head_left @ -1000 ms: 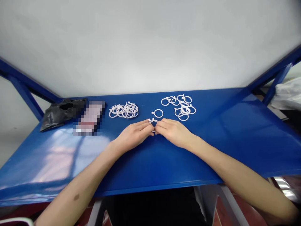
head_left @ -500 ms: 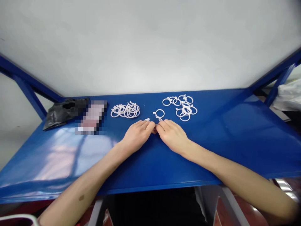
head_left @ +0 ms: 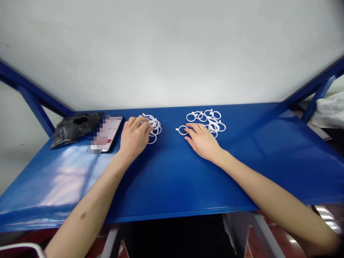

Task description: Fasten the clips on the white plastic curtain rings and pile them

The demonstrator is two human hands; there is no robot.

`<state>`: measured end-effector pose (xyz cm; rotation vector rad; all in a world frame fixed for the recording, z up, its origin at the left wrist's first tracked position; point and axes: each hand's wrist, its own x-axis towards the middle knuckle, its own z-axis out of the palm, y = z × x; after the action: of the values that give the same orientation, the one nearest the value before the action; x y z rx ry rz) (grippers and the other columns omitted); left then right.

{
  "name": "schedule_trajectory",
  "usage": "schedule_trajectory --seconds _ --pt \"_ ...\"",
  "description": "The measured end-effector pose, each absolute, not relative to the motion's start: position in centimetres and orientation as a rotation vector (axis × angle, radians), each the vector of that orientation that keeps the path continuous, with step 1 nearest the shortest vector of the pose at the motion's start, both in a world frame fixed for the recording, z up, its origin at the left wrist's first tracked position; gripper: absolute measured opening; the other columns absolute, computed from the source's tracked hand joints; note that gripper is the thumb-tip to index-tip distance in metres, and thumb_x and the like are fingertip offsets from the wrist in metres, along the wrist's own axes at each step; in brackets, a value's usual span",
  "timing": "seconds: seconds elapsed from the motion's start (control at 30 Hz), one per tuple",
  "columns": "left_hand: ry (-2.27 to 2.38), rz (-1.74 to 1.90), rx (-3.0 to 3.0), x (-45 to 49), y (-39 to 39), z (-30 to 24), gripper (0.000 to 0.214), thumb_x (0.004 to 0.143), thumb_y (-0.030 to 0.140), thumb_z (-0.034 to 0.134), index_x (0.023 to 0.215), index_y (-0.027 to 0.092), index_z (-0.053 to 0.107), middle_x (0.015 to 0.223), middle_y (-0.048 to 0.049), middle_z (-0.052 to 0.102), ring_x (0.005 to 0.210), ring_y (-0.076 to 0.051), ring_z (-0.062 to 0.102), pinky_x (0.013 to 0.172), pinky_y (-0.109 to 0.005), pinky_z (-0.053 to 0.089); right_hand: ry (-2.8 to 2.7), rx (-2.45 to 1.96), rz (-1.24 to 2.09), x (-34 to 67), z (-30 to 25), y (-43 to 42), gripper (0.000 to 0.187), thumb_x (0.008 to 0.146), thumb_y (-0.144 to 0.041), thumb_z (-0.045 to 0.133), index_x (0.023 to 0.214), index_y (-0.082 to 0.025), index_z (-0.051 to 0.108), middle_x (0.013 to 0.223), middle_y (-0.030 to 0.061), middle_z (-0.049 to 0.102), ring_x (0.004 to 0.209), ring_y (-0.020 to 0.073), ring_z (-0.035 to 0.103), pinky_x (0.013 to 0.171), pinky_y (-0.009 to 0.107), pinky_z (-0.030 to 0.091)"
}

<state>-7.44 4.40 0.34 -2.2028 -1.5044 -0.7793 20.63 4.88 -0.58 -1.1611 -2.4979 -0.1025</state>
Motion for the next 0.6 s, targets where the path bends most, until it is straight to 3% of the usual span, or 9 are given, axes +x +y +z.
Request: schedule_trajectory --seconds 0.27,0.43,0.6 --pt "-1.635 -0.796 -2.04 -7.0 3.8 0.7 0.026 0.092 0.045 0.065 0.09 0.021 0.073 0.105 -0.0112 0.071 0.098 -0.031 0.058 0.08 -0.045 0.041 -2.497 -1.168 -0.057 20.9 -0.7 5.2 0.019 0.1 -0.024 0.054 0.104 -0.013 0.069 0.11 0.0137 0.063 0.094 0.0249 0.058 0.085 0.04 0.052" --pt "-1.395 -0.875 -2.29 -5.2 2.6 1.6 0.015 0.095 0.034 0.063 0.092 0.022 0.071 0.099 -0.0065 0.073 0.091 -0.025 0.062 0.081 -0.041 0.046 -2.548 -1.106 -0.018 20.4 -0.5 4.4 0.018 0.101 -0.024 0.053 0.096 -0.015 0.068 0.108 0.0123 0.064 0.092 0.0227 0.057 0.083 0.038 0.049" --pt "-1.161 -0.799 -2.638 -3.0 1.3 1.0 0.017 0.098 0.028 0.059 0.109 0.019 0.069 0.111 -0.0086 0.072 0.097 -0.022 0.063 0.088 -0.04 0.052 -2.592 -1.034 0.025 19.9 0.3 3.2 0.021 0.1 -0.033 0.058 0.105 -0.015 0.066 0.102 0.0099 0.066 0.091 0.0224 0.058 0.081 0.036 0.048"
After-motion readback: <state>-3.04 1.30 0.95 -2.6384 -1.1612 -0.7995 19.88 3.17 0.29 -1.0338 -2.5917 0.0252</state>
